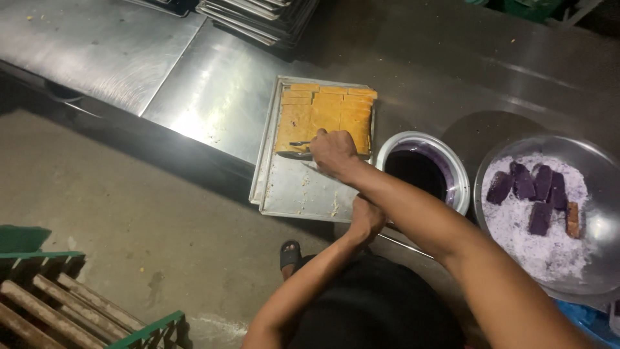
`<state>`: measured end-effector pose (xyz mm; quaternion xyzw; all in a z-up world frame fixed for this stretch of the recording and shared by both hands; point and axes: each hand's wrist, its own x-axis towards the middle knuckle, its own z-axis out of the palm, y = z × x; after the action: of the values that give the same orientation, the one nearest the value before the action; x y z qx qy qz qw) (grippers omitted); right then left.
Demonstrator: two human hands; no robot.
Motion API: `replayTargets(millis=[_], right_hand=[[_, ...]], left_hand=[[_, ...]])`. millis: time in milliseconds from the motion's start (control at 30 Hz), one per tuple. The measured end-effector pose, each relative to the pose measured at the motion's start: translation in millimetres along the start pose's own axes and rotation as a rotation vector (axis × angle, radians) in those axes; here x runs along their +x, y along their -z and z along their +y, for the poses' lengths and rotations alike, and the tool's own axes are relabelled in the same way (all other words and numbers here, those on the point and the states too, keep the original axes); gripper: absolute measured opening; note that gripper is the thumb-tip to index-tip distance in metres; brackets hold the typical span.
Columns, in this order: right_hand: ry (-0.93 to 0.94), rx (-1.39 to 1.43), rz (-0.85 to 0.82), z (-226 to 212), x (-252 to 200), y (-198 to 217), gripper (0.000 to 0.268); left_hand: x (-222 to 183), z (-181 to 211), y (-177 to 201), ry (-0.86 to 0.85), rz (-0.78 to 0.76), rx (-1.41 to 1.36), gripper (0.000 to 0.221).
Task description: Dipping pastry pieces into a purple liquid and coating them in shredded coconut.
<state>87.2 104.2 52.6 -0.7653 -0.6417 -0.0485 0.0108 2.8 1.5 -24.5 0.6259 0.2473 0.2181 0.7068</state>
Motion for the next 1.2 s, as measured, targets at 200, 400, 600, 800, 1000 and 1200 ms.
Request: replayTargets(millis=[200, 400, 600, 800, 1000, 1200], right_hand=[[-0.008, -0.046, 0.031, -3.6, 3.2, 1.8, 0.011], [0.031, -0.131, 0.053, -11.0, 14.7, -9.3, 0.012], [0.101, -0.228, -0.012, -20.5, 24.9, -7.6, 0.014], [0.133, -0.209, -0.023, -14.1, 22.5, -12.1, 0.012], [-0.058, -0.017, -0.096, 30.7, -4.3, -17.9, 0.011], [-0.374, 0.348, -0.086, 69.5, -72.7, 77.4, 0.027]], left_hand=[[3.2, -8.3, -1.1, -0.031, -0.048, 0.062, 0.027], [6.9, -41.4, -8.8, -0.058, -0.093, 0.124, 0.032], [6.5, -46.3, -7.9, -0.117, -0.082, 0.283, 0.032], [11.9, -59.1, -11.1, -0.156, -0.085, 0.279, 0.03], [5.4, 5.3, -5.2, 0.157, -0.067, 0.11, 0.024], [-4.0, 51.7, 0.4, 0.148, -0.05, -0.06, 0.026]])
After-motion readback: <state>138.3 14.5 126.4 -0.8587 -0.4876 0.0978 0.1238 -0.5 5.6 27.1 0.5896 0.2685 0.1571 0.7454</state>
